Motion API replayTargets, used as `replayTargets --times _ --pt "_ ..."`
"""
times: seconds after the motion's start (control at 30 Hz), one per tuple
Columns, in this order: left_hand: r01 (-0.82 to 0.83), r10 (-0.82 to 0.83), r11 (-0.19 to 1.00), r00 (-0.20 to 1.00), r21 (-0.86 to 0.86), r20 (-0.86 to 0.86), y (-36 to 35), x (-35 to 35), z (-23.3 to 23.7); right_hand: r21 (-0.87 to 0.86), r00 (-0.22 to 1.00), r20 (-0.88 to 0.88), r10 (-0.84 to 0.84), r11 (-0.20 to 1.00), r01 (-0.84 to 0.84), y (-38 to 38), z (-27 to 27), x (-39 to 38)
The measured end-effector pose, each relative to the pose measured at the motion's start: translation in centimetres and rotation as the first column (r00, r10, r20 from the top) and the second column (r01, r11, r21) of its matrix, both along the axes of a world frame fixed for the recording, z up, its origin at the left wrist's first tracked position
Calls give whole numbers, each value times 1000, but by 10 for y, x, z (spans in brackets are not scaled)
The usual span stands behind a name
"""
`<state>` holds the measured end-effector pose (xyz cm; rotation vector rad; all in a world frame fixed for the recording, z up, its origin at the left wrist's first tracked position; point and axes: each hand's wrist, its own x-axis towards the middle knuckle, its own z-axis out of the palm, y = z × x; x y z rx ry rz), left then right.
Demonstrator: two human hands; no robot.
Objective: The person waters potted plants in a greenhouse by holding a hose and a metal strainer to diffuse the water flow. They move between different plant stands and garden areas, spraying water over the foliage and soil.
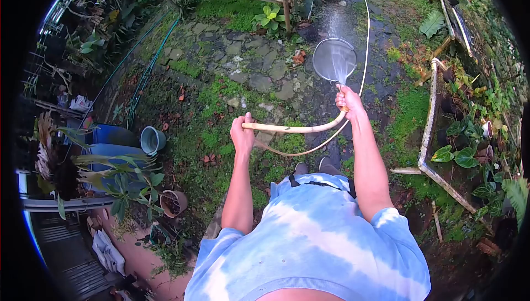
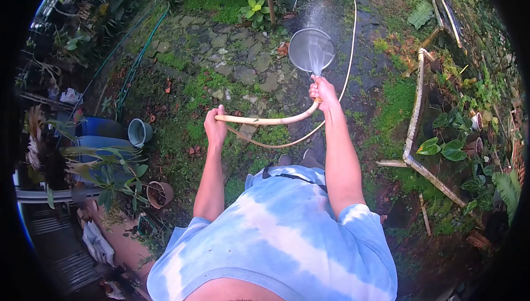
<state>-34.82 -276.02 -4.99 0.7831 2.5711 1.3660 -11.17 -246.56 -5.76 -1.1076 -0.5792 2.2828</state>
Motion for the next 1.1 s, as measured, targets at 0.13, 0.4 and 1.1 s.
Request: replayTargets --times 0.13,0.4,1.1 --pt "-31 48 994 985 104 -163 20 -31 54 -20 988 -16 -154 988 154 7 -2 -26" --pt "163 -171 984 977 -76 -127 31 -4 15 78 992 9 -122 990 121 62 -8 -34" --pt "-4 -22 987 987 -162 -159 83 40 4 185 996 93 -5 983 -13 118 -28 -50"
